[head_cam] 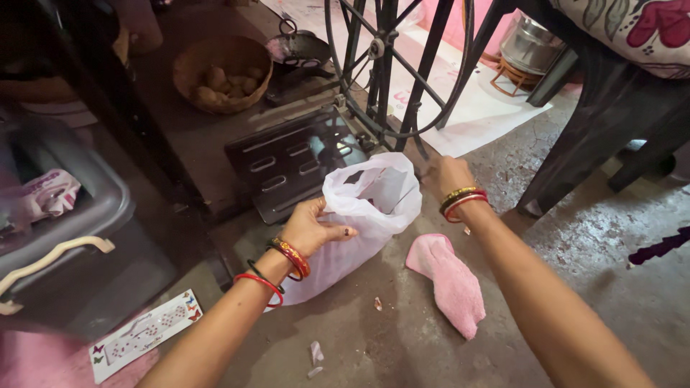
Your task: The person cleans a cluttered floor area by picking up scattered purple fabric scraps and placing them into a white plastic bag. They also wipe the floor with a pink cloth and move a plastic container to clear the space.
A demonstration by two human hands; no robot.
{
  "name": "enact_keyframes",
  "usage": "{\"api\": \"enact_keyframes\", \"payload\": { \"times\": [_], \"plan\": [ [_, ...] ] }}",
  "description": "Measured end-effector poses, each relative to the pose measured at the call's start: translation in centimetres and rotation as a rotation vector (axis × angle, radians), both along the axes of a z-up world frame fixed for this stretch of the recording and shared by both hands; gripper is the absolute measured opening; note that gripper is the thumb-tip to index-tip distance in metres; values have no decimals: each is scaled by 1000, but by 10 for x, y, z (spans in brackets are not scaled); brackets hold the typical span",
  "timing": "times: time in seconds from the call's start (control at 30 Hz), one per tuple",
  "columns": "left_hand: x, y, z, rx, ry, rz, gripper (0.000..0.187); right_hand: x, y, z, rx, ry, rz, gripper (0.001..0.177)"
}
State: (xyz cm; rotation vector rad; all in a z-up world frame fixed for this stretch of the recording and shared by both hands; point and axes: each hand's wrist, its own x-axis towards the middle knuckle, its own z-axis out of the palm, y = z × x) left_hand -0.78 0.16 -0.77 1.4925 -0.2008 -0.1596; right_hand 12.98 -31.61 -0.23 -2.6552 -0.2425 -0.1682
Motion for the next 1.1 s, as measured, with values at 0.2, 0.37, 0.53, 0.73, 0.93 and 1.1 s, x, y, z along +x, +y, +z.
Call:
{"api": "enact_keyframes", "payload": {
  "times": [0.2, 0.37, 0.53, 0.73, 0.93, 1.1],
  "plan": [
    [0, -4, 2, -45, 0, -4, 53, -46, 81, 71, 137, 9, 725, 32],
    [-5, -1, 4, -52, 6, 16, 54, -53, 91, 80, 214, 106, 174, 46],
    [-2, 13, 9, -54, 25, 42, 51, -32, 31, 19, -162, 74, -133, 34],
    [6, 6, 2, -173, -149, 117, 52, -72, -34, -119, -599, 836, 34, 109],
    [29, -21, -4, -205, -214, 167, 47, -99, -55, -189, -271, 253, 71, 42],
    [52, -62, -16, -223, -230, 205, 39, -125, -14, -130, -449, 145, 66, 46]
  ]
}}
